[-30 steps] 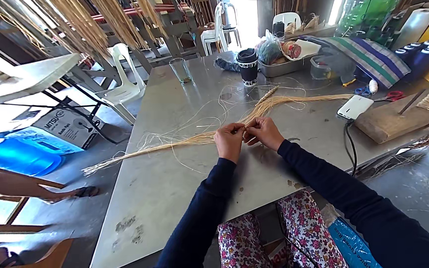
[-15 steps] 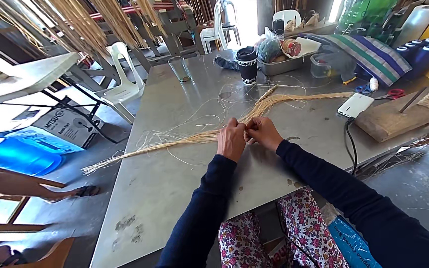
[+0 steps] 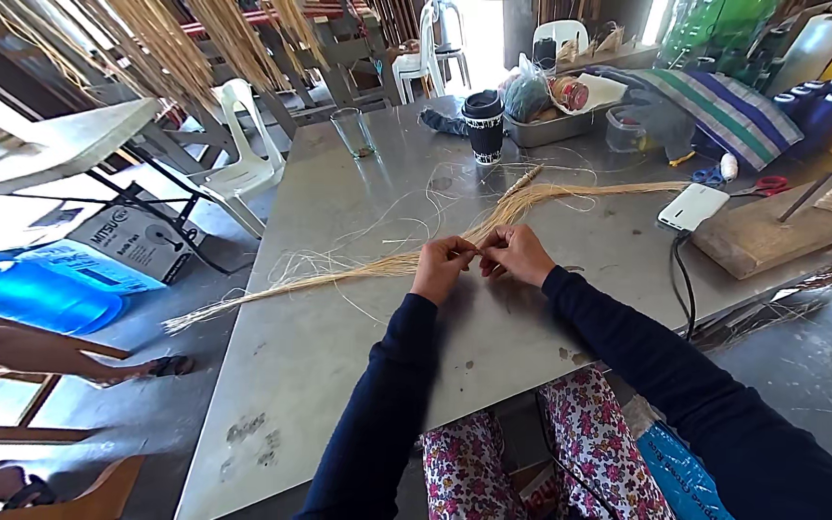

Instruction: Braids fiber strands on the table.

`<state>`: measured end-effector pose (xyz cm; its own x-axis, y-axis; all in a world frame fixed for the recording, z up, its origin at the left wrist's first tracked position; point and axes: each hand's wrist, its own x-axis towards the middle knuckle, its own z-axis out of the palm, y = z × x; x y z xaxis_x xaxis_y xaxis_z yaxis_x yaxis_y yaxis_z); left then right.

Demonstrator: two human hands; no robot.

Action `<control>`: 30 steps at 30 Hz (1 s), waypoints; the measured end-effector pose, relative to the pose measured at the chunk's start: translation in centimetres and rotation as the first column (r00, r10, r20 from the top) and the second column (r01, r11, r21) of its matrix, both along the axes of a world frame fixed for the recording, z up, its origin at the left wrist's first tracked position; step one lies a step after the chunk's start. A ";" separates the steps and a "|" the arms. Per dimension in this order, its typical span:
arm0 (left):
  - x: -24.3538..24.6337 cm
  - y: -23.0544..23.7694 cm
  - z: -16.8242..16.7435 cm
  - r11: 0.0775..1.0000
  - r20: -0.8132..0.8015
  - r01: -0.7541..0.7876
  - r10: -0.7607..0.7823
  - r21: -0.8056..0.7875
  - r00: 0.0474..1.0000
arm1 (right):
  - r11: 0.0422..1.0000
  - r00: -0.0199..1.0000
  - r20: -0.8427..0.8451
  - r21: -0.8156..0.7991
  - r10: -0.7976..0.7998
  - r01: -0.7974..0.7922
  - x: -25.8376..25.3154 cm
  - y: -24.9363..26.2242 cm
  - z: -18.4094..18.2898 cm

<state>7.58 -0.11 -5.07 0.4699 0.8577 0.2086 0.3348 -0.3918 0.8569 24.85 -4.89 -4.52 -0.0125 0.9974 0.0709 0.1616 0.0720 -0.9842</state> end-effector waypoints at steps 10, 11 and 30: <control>0.6 -0.8 0.4 0.876 0.350 0.025 0.167 -0.482 0.922 | 0.991 0.990 -0.140 0.135 -0.007 0.026 -0.3 0.1 -0.5; 0.6 -0.8 0.4 0.853 0.360 0.028 0.191 -0.522 0.913 | 0.987 0.990 -0.139 0.156 -0.012 0.034 -0.4 0.0 -0.5; 1.6 -2.1 0.9 0.832 0.366 -0.076 0.321 -0.549 0.874 | 0.977 0.987 -0.152 0.199 -0.052 0.082 -0.4 0.3 -0.9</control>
